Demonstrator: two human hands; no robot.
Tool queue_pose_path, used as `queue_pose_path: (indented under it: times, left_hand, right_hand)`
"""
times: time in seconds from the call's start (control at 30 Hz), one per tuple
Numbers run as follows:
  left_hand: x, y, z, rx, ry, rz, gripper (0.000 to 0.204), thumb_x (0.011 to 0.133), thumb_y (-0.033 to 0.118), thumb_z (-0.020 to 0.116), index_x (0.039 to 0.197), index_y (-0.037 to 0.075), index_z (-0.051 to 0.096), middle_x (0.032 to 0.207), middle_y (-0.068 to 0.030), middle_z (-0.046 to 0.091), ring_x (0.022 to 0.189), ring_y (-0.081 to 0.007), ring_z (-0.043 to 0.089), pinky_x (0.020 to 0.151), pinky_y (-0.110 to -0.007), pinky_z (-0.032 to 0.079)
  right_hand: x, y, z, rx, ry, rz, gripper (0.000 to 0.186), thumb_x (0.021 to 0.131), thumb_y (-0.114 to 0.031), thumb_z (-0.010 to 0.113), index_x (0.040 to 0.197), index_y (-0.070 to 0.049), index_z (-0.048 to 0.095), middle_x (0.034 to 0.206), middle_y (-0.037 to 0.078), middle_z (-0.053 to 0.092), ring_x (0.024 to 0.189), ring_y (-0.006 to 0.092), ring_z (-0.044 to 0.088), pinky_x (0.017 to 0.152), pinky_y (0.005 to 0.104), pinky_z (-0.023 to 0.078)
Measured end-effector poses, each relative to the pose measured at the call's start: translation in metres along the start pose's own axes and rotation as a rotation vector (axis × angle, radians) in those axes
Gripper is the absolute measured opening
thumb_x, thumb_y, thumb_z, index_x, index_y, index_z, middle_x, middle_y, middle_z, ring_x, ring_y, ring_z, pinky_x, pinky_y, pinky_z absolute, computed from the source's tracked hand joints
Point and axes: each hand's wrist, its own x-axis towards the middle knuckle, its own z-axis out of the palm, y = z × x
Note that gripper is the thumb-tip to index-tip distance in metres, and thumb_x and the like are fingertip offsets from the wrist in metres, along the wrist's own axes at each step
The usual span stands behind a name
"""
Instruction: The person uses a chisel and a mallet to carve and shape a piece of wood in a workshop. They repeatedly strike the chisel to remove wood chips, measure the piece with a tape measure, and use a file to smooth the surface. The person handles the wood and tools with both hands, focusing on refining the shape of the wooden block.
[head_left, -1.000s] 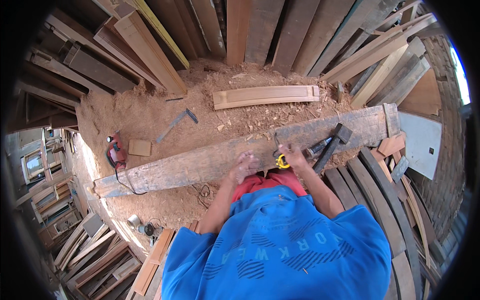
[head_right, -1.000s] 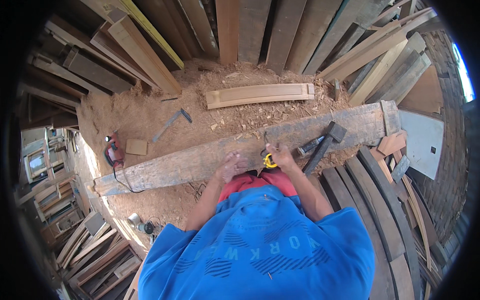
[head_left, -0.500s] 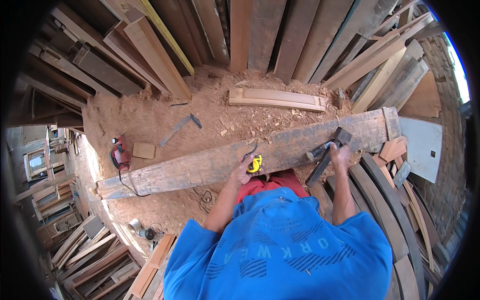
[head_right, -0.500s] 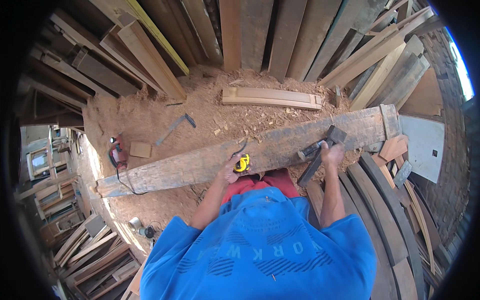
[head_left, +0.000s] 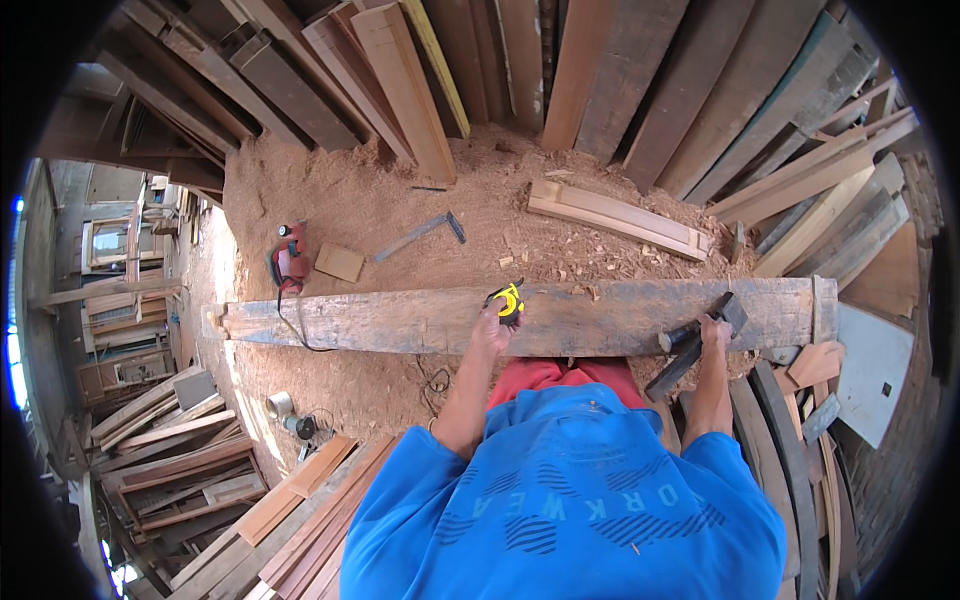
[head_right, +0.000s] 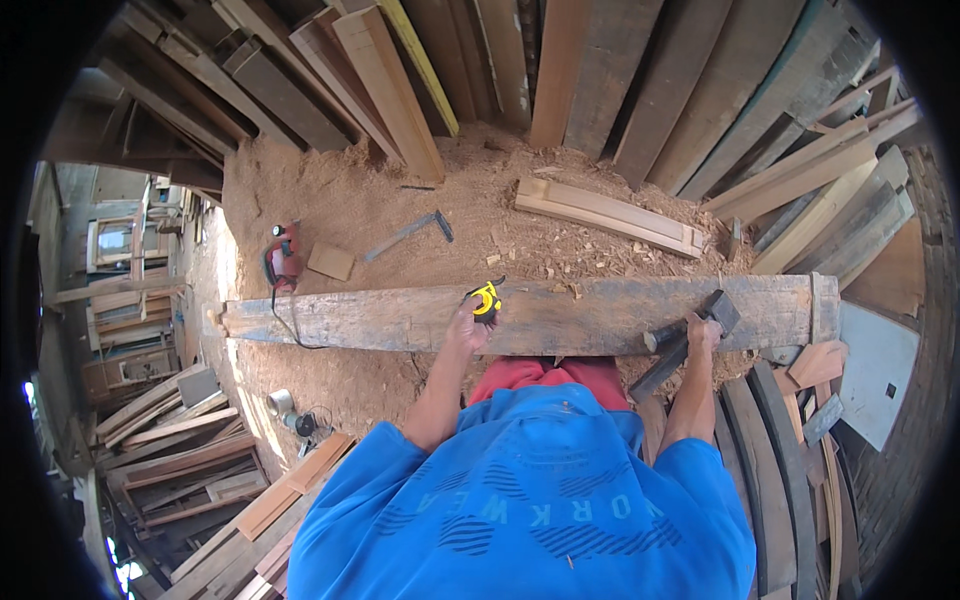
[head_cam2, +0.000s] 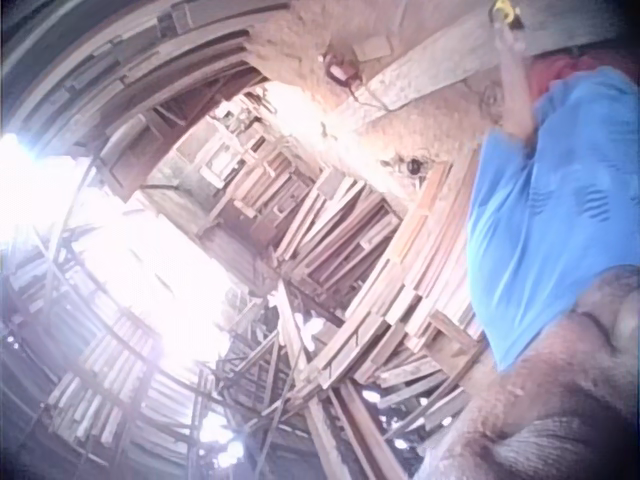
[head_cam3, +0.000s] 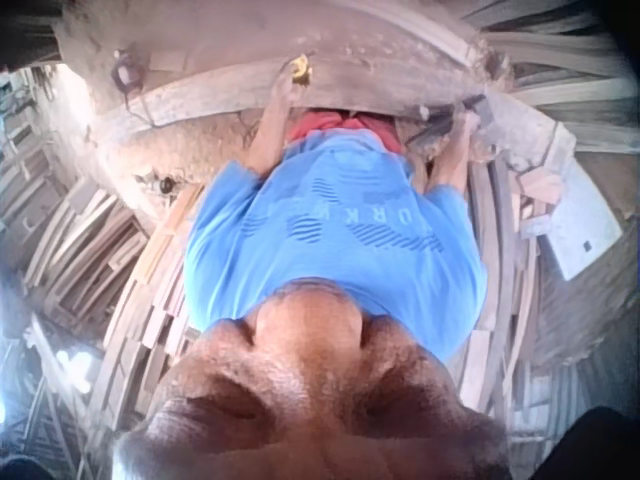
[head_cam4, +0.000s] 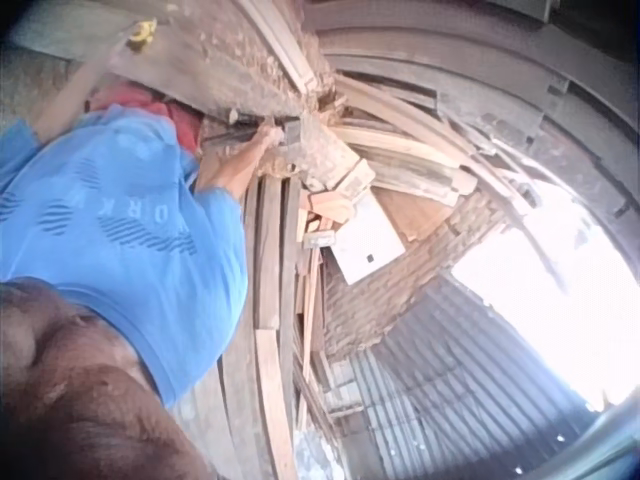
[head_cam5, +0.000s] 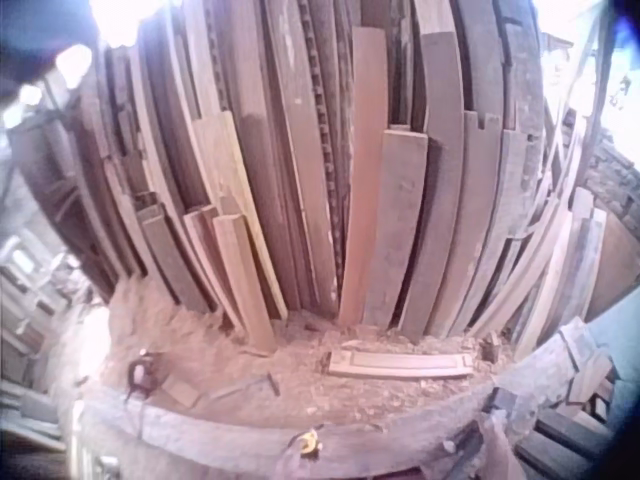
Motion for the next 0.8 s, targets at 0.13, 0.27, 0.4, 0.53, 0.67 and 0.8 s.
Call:
queue_pose_path:
  times: [0.13,0.27,0.4,0.53,0.67,0.8]
  left_hand:
    - [0.012,0.022,-0.008,-0.014,0.045,0.06,0.041,0.087,0.015,0.075,0.122,0.008,0.057,0.101,-0.012,0.067,0.089,-0.0249,0.067,0.072,-0.038,0.059]
    - [0.035,0.056,-0.03,-0.098,0.092,0.139,0.038,0.088,0.017,0.078,0.119,0.007,0.059,0.097,-0.0136,0.068,0.084,-0.0261,0.067,0.064,-0.037,0.058]
    - [0.079,0.117,-0.029,-0.091,0.255,0.31,0.055,0.087,0.025,0.083,0.13,0.01,0.052,0.101,-0.0143,0.066,0.085,-0.0256,0.067,0.064,-0.036,0.057]
    - [0.097,0.197,-0.057,0.282,0.599,0.493,0.085,0.085,0.033,0.085,0.147,0.003,0.035,0.124,-0.0219,0.061,0.104,-0.036,0.063,0.084,-0.045,0.054]
    - [0.127,0.26,-0.098,0.81,0.446,0.743,0.097,0.086,0.035,0.082,0.153,-0.008,0.027,0.147,-0.0292,0.046,0.134,-0.0421,0.047,0.114,-0.047,0.036]
    - [0.141,0.346,0.021,1.385,0.539,0.85,0.107,0.081,0.045,0.082,0.156,-0.006,0.026,0.157,-0.0302,0.034,0.148,-0.0407,0.034,0.124,-0.047,0.027]
  right_hand:
    - [0.018,0.01,0.012,-0.013,0.07,-0.022,0.078,0.074,-0.042,0.082,0.131,0.007,0.062,0.138,0.027,0.061,0.13,0.0402,0.058,0.109,0.0438,0.047]
    - [0.035,0.024,0.018,0.038,0.048,-0.086,0.078,0.072,-0.041,0.081,0.129,0.01,0.063,0.136,0.031,0.061,0.131,0.0436,0.056,0.109,0.0452,0.046]
    - [0.019,0.046,0.009,0.181,0.11,-0.058,0.05,0.074,-0.032,0.076,0.102,0.009,0.071,0.1,0.026,0.072,0.093,0.0416,0.068,0.082,0.0482,0.052]
    - [0.046,0.062,0.036,0.343,-0.123,-0.084,0.042,0.074,-0.027,0.077,0.096,0.008,0.071,0.093,0.024,0.072,0.086,0.0352,0.069,0.072,0.0481,0.051]
    - [0.035,0.027,0.095,0.043,0.12,0.011,0.045,0.073,-0.026,0.083,0.101,0.007,0.07,0.1,0.022,0.072,0.092,0.0352,0.068,0.081,0.0449,0.053]
    - [-0.01,0.029,0.1,0.137,0.262,-0.013,0.067,0.075,-0.034,0.083,0.119,0.011,0.062,0.117,0.028,0.067,0.109,0.0423,0.064,0.094,0.0461,0.05]
